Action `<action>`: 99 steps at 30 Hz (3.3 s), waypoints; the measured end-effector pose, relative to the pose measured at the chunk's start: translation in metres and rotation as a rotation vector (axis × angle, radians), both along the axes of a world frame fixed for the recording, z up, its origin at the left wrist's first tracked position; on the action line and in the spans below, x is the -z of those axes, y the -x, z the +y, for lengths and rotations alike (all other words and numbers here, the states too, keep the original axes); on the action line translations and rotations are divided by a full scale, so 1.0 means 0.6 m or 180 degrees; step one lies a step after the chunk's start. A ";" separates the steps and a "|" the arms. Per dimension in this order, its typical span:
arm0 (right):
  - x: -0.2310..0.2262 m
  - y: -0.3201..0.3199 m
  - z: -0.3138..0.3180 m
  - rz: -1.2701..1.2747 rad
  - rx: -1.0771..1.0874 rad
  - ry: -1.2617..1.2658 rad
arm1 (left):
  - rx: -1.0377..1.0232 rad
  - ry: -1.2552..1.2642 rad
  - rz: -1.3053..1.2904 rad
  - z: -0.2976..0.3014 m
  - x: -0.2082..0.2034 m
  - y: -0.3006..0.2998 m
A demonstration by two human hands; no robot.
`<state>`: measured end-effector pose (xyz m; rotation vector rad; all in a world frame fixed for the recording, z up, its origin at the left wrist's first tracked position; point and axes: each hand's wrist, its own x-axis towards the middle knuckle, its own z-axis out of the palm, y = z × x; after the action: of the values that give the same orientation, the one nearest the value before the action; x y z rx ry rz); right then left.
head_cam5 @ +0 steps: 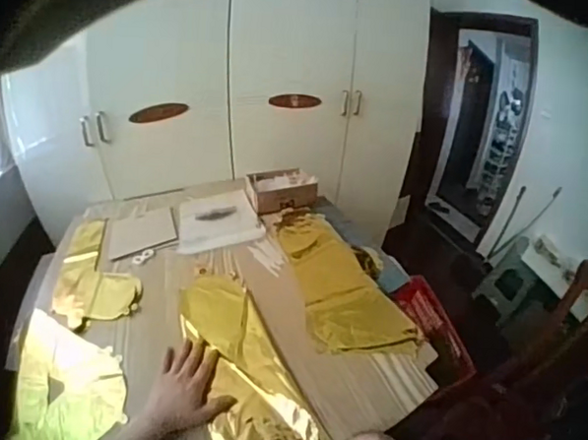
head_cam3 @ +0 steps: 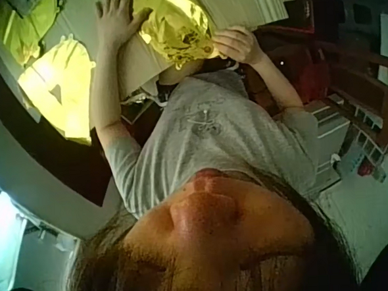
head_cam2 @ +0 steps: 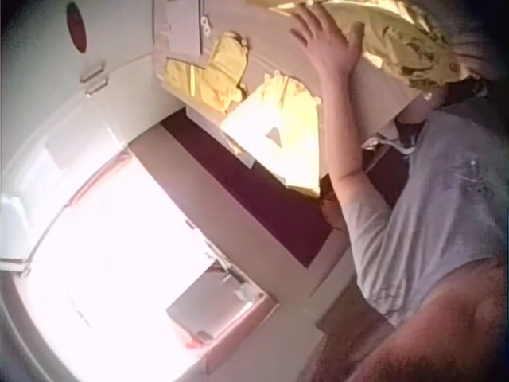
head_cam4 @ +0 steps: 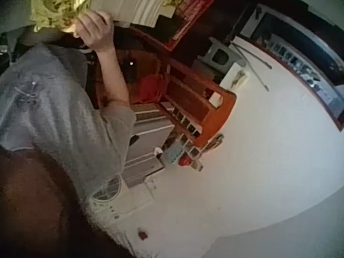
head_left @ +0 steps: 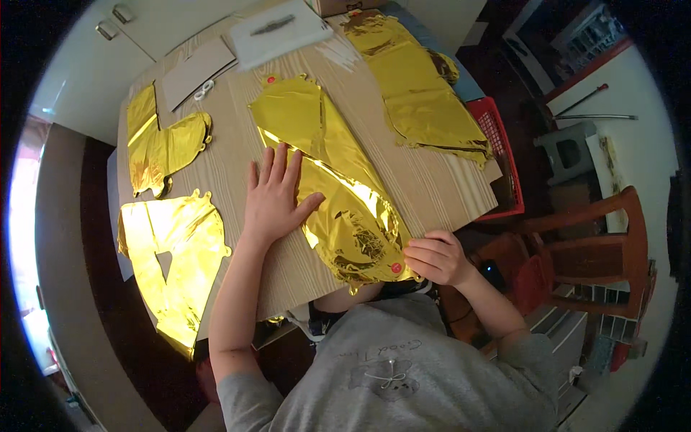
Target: Folding gold foil sheets around rectangular cardboard inserts to package them.
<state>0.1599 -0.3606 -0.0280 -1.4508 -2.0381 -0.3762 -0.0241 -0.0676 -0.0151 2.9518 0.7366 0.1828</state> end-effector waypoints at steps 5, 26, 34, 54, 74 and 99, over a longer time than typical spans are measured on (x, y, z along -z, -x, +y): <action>-0.002 0.002 -0.002 -0.0030 0.0038 0.0029 | 0.0035 -0.0203 -0.0071 0.001 0.004 0.001; -0.005 -0.004 0.004 -0.0043 -0.0093 0.0047 | -0.0009 -0.0099 0.0059 0.000 -0.001 0.002; -0.015 0.001 0.005 -0.0107 -0.0141 0.0031 | -0.0002 -0.0150 0.0014 0.000 -0.001 0.002; -0.061 -0.022 0.029 0.0504 -0.0603 0.0285 | 0.0047 -0.0155 -0.0046 -0.004 -0.002 0.000; -0.035 -0.004 0.250 0.0121 -0.0751 0.1147 | 0.0071 0.0067 -0.0073 0.007 0.001 0.008; -0.027 -0.005 0.259 0.0580 -0.0834 0.1088 | 0.0796 0.0556 -0.0275 -0.047 -0.037 0.120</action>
<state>0.1631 -0.2051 -0.0116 -1.3246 -2.1768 0.2152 -0.0960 -0.0961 0.0070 2.8144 0.3484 0.2124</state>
